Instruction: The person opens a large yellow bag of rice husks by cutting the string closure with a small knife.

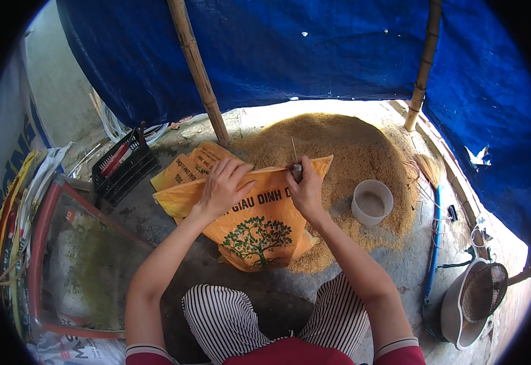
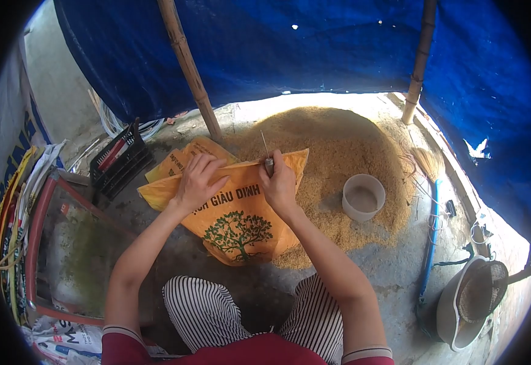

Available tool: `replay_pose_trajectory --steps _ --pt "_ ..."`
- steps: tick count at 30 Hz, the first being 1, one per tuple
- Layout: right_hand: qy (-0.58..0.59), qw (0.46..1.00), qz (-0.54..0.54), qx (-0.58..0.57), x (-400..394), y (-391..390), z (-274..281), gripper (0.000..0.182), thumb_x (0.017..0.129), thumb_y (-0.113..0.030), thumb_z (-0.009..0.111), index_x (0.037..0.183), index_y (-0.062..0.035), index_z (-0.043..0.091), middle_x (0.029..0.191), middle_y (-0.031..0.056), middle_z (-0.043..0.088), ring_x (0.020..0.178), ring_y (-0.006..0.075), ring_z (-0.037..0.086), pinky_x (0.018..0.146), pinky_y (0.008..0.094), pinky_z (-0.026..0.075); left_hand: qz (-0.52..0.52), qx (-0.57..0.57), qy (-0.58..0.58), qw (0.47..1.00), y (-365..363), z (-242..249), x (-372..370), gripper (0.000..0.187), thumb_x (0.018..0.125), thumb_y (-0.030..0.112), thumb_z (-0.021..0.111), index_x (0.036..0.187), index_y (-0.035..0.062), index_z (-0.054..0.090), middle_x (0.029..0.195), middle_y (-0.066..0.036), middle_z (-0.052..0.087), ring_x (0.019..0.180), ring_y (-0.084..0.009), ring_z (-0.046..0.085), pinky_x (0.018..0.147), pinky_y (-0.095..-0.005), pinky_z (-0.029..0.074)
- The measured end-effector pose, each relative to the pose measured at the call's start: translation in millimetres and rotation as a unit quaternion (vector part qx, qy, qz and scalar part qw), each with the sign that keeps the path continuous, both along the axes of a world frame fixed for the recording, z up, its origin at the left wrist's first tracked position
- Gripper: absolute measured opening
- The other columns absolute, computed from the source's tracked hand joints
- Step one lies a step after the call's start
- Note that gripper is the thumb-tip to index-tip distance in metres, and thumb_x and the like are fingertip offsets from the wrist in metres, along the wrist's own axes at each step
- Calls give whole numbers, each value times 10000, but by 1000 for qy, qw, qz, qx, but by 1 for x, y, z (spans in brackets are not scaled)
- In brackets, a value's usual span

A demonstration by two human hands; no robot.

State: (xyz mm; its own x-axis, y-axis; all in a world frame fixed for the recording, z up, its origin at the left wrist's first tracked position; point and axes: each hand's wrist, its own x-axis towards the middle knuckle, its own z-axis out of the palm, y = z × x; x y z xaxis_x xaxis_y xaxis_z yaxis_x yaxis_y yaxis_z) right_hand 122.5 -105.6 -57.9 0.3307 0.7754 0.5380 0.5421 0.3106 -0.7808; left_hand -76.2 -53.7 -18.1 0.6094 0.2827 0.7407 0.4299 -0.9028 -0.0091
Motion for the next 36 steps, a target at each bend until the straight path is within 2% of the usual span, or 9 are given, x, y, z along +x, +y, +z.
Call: replay_pose_trajectory --steps 4,6,10,12,14,16,19,24,36 --pt "28 999 -3 -26 -3 2 7 162 842 -114 568 969 -53 487 687 156 583 616 314 584 569 378 441 12 -67 10 998 21 -1 6 246 777 168 660 971 20 627 835 -103 578 789 -268 553 685 -398 443" --pt "57 998 0 -13 -6 3 11 202 846 -111 558 1012 -40 468 676 143 578 610 284 580 568 372 442 2 -247 15 969 35 -1 9 213 782 181 661 917 17 653 803 -132 624 743 -288 590 680 -388 459" --pt "78 996 29 -19 -13 -10 24 318 861 -99 515 1133 3 388 688 118 565 621 221 567 573 350 445 64 -360 12 931 52 10 14 204 787 193 663 870 6 660 778 -148 648 712 -280 619 673 -364 474" --pt "108 987 96 -70 -18 -17 24 323 876 -107 476 1149 25 363 730 152 558 576 230 568 528 341 447 83 -406 79 907 57 19 15 233 787 203 680 898 -2 661 744 -89 645 670 -159 580 624 -291 437" --pt "129 935 237 -232 -27 -30 32 324 883 -116 444 1148 49 355 788 196 554 525 239 576 458 336 475 52 -424 72 901 58 22 16 244 782 212 683 897 -2 662 736 -84 640 660 -142 564 614 -294 430" --pt "139 934 237 -229 -34 -35 28 330 883 -118 435 1148 59 349 795 206 552 511 243 581 430 338 490 22 -442 66 894 60 23 20 254 777 221 686 897 -2 663 728 -78 635 649 -126 548 603 -296 424" --pt "147 936 225 -229 -37 -37 29 341 880 -118 422 1151 76 348 807 217 552 512 249 595 403 338 516 48 -427 125 894 63 25 21 280 759 242 698 912 10 671 768 -147 652 693 -242 614 662 -355 468" --pt "150 941 193 -236 -35 -38 28 351 876 -119 417 1153 92 377 812 210 553 501 248 596 389 335 510 53 -426 130 894 67 24 24 257 772 221 692 898 -2 671 666 -73 614 598 -112 507 564 -304 406" --pt "209 919 228 -243 -33 -32 27 365 859 -110 412 1168 84 418 665 100 505 387 171 512 344 295 446 60 -444 140 883 68 24 21 283 768 249 708 903 2 679 650 -66 604 573 -105 485 544 -303 393"
